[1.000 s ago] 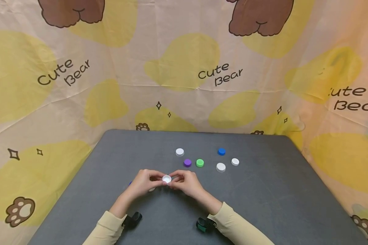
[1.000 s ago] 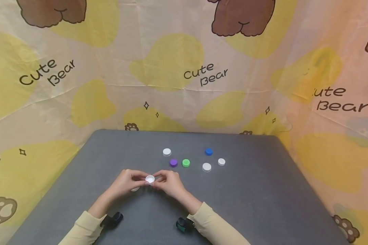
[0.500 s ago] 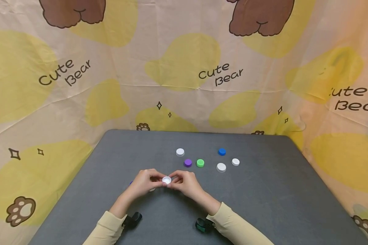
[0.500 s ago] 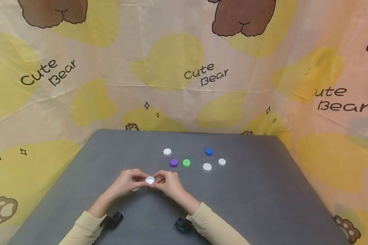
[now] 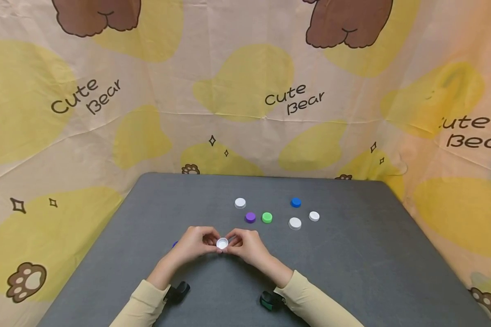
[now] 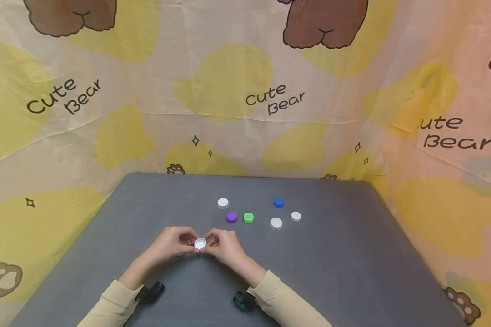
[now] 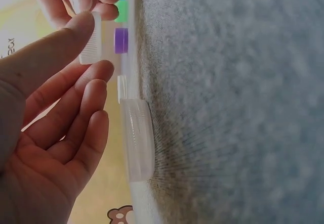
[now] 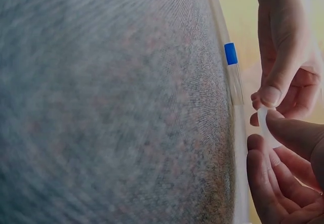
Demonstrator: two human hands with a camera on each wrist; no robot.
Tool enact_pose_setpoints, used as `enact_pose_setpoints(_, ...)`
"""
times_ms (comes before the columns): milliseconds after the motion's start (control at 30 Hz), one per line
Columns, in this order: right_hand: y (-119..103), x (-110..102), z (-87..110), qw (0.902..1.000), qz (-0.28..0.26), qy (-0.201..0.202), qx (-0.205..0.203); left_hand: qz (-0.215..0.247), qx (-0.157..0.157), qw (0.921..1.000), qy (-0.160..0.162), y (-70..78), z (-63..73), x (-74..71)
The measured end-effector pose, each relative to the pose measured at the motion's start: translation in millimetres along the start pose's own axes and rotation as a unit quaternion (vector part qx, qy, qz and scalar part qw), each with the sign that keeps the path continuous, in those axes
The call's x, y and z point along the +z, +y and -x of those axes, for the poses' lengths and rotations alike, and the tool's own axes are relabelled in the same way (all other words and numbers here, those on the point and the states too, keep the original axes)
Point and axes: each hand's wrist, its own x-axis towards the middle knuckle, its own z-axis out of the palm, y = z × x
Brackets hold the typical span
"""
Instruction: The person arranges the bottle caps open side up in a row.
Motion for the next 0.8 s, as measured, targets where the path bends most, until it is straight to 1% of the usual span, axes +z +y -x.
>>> enact_pose_setpoints(100,0.7,-0.2,-0.2,0.9999,0.01,0.002,-0.009,-0.018,0.012,0.9997,-0.007,-1.1,-2.5,0.4)
enact_pose_setpoints(200,1.6,-0.2,-0.6,0.9997,0.019,0.004,-0.016,-0.038,0.015,0.9991,-0.014,-1.1,-5.0,0.7)
enact_pose_setpoints(433,2.5,-0.5,-1.1,0.9995,0.029,-0.008,-0.004,-0.091,0.017,0.9953,-0.027,0.8,-7.4,0.1)
enact_pose_setpoints(633,2.1,0.1,-2.3,0.9991,0.037,-0.019,0.001,-0.091,0.017,0.9948,-0.042,-1.3,-8.7,0.7)
enact_pose_setpoints(800,2.7,1.3,-3.3,0.998,0.057,-0.025,-0.006,-0.084,0.028,0.9949,-0.048,-3.7,-9.0,1.9)
